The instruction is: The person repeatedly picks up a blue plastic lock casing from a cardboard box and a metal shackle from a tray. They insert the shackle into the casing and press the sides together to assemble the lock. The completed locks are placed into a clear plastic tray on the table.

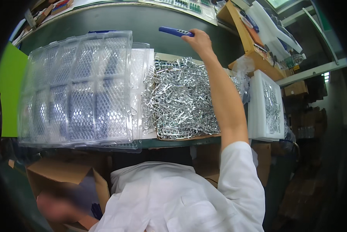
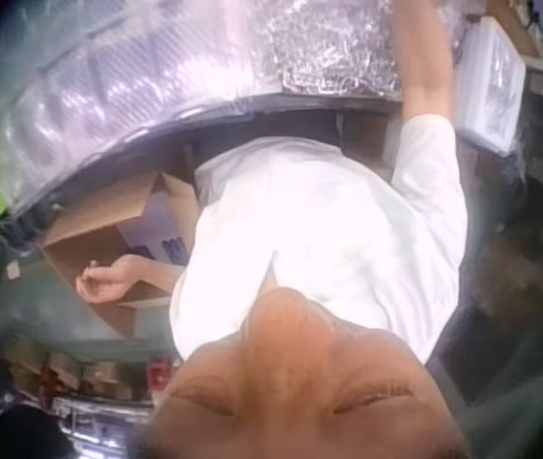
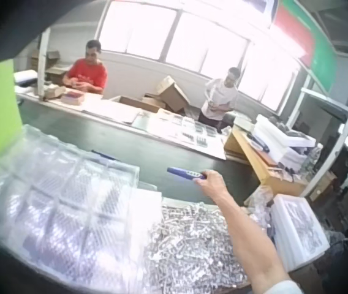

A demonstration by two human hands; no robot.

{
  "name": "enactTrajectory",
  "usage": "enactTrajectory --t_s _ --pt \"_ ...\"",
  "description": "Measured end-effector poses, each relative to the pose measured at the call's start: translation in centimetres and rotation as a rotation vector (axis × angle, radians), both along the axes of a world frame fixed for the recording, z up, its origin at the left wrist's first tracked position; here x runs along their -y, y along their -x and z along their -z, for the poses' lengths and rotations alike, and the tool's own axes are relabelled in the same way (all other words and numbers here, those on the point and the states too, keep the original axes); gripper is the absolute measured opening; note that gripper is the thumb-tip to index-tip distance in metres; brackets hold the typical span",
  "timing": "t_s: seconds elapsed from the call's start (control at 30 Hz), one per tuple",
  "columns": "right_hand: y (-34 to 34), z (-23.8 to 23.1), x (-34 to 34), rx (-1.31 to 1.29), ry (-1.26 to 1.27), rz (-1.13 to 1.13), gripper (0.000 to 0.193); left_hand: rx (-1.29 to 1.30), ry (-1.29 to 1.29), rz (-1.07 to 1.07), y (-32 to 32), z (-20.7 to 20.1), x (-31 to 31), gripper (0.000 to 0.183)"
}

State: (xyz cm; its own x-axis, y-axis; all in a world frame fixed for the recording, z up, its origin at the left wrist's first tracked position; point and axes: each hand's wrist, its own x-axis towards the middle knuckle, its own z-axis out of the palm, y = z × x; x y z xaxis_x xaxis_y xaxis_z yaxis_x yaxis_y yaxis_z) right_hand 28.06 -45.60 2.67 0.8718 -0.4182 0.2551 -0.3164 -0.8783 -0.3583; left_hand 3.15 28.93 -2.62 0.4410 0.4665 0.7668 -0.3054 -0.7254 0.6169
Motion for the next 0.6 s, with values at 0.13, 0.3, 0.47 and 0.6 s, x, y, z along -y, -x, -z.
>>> enactTrajectory --t_s 0.13,0.3,0.47,0.6 --pt "-2.4 2.0 -1.4 -0.020 0.131 -0.129 0.047 -0.336 0.206 -0.251 3.8 4.2 -3.9 0.029" --pt "2.6 -2.7 -11.7 -0.439 -0.100 -0.566 0.033 -0.613 0.172 -0.453 14.3 19.1 -13.8 0.032" --pt "7.5 -3.2 -17.5 -0.668 0.130 -0.336 0.028 -1.222 0.036 -0.542 18.7 29.8 -17.5 0.028" --pt "7.1 4.2 -7.9 -0.368 0.017 -0.613 0.023 -1.001 0.174 -0.713 26.2 28.6 -26.9 0.033"
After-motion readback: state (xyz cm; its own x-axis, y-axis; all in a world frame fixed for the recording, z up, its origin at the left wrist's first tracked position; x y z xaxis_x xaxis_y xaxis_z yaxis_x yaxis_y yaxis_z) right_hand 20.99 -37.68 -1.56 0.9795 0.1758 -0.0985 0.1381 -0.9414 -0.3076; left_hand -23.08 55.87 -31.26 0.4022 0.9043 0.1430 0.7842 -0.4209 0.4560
